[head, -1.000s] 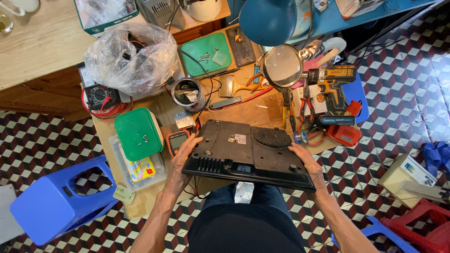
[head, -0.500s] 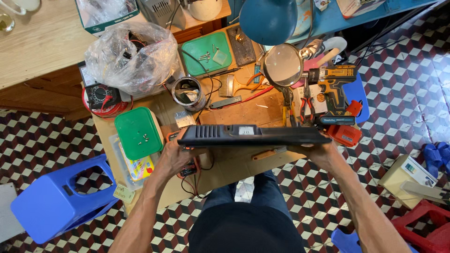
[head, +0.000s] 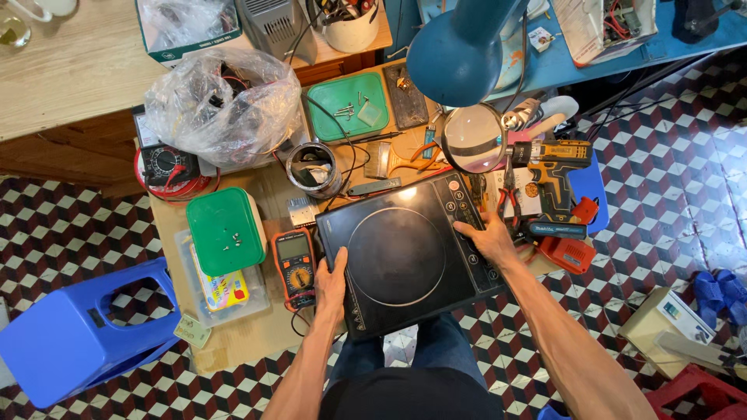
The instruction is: The person disassembles an induction cooktop, inspects the internal fan and circuitry, and reassembles it. They use a cordless drill to remove and reinstall screws on the back panel and handle the cooktop repeatedly to access different sides.
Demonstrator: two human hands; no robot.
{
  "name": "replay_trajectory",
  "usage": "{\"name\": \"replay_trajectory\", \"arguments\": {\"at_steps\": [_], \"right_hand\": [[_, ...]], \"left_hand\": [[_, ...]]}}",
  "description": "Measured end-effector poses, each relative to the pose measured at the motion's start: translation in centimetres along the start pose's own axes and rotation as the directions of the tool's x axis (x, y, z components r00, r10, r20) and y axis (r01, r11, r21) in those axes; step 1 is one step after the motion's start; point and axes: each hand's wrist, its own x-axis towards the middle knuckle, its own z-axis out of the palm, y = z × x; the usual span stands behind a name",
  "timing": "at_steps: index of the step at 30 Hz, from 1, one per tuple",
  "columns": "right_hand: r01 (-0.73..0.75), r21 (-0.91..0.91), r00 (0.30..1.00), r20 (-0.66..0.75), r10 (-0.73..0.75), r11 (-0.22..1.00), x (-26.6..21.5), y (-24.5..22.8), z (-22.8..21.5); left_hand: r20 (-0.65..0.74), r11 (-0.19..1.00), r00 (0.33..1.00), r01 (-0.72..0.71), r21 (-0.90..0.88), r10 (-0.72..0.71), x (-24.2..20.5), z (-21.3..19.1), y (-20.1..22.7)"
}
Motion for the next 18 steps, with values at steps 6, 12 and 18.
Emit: {"name": "replay_trajectory", "arguments": {"at_steps": [6,12,18], "right_hand": [[0.024,0.095,0.999,-0.023,-0.022,0.995,3.6,2.0,1.2],[0.099,0.182,0.995,-0.035,-0.094,0.978,2.7,3.1,1.5],[-0.017,0.183,0.998,-0.052,0.027,0.983,0.0,2.5,0.0]], "left_hand": [[-0.019,0.994,0.995,-0.093,0.05,0.094,2.6,1.1,-0.1],[-0.103,0.975,0.99,-0.067,0.211,0.091,4.5,0.8,-1.3],[-0.141,0.971,0.978,-0.126,0.202,0.157,6.3,0.0,-5.3]]}}
